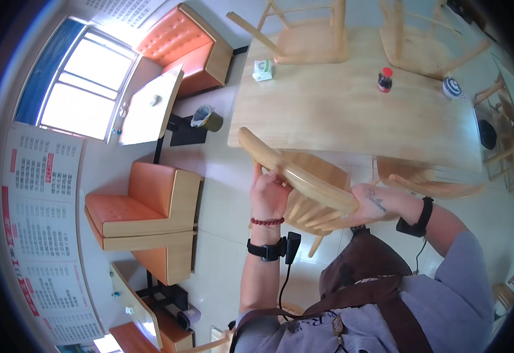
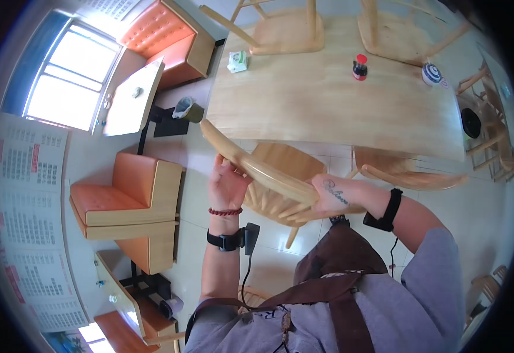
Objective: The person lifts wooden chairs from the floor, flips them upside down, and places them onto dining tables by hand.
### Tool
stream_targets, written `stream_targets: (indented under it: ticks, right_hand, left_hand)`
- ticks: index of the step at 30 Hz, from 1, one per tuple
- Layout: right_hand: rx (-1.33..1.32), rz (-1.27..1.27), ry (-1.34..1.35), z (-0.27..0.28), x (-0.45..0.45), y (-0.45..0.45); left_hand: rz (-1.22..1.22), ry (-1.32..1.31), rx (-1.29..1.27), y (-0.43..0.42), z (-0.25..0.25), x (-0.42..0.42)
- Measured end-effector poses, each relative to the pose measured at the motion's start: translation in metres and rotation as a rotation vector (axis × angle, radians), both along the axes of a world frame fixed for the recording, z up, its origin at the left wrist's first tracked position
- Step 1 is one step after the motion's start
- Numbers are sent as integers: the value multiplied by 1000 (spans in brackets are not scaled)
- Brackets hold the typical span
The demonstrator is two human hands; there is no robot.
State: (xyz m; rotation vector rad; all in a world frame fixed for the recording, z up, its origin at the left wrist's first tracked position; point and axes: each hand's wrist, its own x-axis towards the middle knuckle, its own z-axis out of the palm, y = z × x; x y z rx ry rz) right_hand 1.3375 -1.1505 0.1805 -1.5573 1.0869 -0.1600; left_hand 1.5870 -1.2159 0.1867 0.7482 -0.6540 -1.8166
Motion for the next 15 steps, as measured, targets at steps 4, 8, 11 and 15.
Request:
stream_targets:
  ticks: [4, 8, 11, 15]
  right_hand:
    - [-234, 43, 157, -9, -9, -27]
    - [-215, 66, 444, -27, -2, -38]
    - [-423, -19, 486, -77, 5, -37]
    - [-607, -138, 569, -162, 41, -53]
  left_hand:
    - [47, 123, 74, -22, -24, -1]
    - [-47, 221, 71, -14, -77, 25]
    - [-132, 204, 132, -13, -119, 46]
    - [-311, -11, 247, -23, -157, 125]
